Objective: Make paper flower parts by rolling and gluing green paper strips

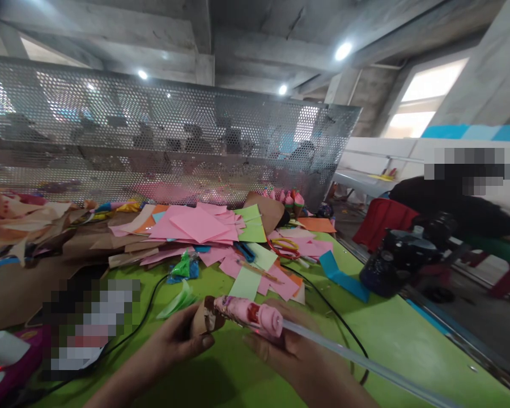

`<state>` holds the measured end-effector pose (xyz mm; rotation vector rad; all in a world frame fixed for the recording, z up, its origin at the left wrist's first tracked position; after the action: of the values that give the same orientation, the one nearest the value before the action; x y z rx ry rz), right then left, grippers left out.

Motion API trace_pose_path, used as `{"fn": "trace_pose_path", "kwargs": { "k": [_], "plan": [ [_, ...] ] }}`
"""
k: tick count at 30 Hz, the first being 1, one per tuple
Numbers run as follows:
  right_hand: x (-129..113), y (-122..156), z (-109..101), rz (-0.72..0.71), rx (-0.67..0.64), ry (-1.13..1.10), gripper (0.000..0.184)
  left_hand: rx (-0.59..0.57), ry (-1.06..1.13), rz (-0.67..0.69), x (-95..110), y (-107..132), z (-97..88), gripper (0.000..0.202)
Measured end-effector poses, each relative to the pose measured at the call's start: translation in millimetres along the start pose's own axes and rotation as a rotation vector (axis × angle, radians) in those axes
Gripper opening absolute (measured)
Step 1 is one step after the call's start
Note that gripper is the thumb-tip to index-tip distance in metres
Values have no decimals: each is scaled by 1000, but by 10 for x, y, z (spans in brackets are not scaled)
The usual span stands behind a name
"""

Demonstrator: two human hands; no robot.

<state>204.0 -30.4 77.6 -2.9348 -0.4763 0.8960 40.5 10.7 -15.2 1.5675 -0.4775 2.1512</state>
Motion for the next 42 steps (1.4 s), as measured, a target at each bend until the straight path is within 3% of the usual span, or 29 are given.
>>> {"fn": "trace_pose_path", "kwargs": {
  "k": [13,26,42],
  "plan": [
    [-116,34,-148,-77,63,216,43,5,-18,25,72,3,11,50],
    [-69,-6,-91,-42,12,144,40,28,-86,48,73,-12,-12,48],
    [-51,68,-98,-51,-20,250,35,80,-240,56,126,-6,-32,40]
  ]
}}
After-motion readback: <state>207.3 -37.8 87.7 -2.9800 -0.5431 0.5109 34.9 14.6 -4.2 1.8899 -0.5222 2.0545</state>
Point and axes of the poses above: each hand's wrist, its own y-axis away from the middle knuckle, its own z-axis out of the palm, x = y × z, the point moved 9 cm from there along -y, towards the middle knuckle, and after that the axes turned 13 degrees about y, right-handed, at the moved point
